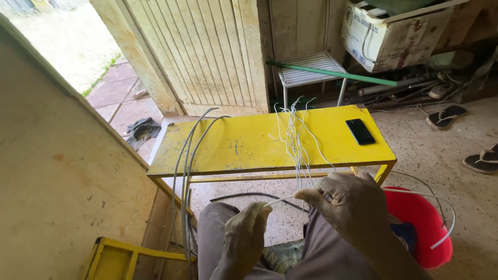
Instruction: A person is manually bending thin metal rods one by one and placing them into a red bucket.
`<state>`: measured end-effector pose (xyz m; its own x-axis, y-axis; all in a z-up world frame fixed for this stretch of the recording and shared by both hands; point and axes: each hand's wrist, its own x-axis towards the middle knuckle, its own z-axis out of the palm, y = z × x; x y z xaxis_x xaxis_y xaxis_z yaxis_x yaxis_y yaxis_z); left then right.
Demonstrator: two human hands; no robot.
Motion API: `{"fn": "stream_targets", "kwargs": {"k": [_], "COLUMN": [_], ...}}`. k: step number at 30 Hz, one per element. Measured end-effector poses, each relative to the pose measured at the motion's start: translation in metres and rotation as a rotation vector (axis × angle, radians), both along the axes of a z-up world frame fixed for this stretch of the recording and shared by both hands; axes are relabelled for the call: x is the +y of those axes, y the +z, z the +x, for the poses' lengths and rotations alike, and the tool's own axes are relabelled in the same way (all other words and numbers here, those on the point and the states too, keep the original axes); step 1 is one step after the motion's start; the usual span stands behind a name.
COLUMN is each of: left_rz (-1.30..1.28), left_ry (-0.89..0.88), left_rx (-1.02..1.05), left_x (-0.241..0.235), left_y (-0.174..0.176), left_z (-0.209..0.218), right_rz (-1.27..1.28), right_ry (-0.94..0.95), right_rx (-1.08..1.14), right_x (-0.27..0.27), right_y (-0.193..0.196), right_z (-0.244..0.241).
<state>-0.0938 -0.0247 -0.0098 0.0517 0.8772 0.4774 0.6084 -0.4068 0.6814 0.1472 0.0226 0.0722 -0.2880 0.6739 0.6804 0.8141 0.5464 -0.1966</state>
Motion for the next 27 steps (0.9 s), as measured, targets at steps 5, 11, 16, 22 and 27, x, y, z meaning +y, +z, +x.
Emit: {"fn": "stream_targets", "kwargs": {"k": [5,11,16,22,27], "left_rz": [0.067,-0.015,-0.183,-0.068,-0.005], "left_ry": [-0.095,-0.349,-0.342,-0.604,-0.309], "left_rx": [-0.579,-1.500,-1.767,-1.346,-0.788], "left_x": [-0.013,0.013,0.007,0.012,0.006], "left_y": [0.043,0.074,0.101,0.104,0.074], "left_z": [0.032,0.061,0.067,0.082,0.096], "right_rz": [0.090,-0.053,-0.635,-0.570,-0.653], "right_ry": [-0.005,0.014,0.053,-0.049,-0.067], "right_rx": [0.088,0.316,0.043,0.192,0.367], "right_x": [-0.031,-0.052,-0.065,-0.045,-0.076], "right_y": [0.006,-0.002,-0.109,-0.149,-0.078], "right_z": [-0.003,-0.021,-0.045,-0.012,-0.005]}}
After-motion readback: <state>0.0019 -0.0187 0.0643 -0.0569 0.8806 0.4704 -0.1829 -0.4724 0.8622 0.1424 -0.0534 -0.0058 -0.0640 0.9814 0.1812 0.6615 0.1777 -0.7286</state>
